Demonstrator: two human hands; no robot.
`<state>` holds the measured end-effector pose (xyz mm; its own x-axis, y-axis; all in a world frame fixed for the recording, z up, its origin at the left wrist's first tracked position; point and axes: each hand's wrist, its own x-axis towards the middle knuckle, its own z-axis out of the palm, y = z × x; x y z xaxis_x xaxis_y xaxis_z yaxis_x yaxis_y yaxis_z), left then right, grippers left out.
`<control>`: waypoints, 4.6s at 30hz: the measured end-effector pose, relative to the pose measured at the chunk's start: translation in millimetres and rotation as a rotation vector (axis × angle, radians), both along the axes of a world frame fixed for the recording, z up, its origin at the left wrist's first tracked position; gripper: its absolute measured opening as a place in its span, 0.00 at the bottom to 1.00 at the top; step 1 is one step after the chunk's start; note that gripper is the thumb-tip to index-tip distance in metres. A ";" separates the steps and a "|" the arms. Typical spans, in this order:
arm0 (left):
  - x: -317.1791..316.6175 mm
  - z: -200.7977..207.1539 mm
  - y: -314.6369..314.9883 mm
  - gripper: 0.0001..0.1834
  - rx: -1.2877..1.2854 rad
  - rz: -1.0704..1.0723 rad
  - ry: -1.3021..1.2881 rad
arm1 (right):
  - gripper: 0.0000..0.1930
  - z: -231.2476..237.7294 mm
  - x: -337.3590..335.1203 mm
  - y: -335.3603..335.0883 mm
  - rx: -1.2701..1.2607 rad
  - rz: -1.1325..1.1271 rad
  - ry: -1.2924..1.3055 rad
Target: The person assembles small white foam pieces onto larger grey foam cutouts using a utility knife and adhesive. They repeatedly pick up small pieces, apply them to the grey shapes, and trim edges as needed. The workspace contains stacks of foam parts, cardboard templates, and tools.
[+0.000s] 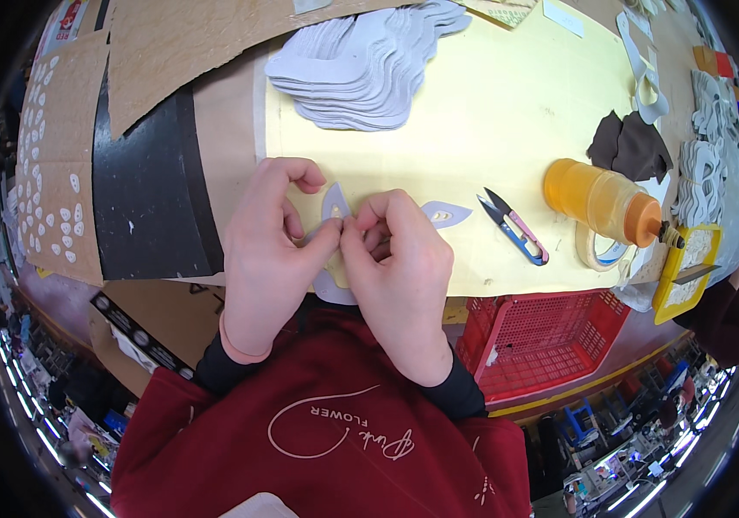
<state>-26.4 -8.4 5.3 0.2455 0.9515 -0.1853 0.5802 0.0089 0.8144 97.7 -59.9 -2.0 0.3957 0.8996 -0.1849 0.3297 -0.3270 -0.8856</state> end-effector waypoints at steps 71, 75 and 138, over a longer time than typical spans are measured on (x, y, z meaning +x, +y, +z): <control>-23.3 -6.7 24.4 0.22 -0.247 -0.108 -0.173 | 0.05 28.3 31.6 58.9 -0.467 0.381 0.249; -24.8 -4.9 26.4 0.23 -0.261 -0.119 -0.193 | 0.05 26.4 37.0 62.8 -0.516 0.366 0.328; -28.6 -0.3 26.2 0.26 -0.101 -0.374 -0.077 | 0.08 15.1 35.7 32.4 -0.272 0.336 0.255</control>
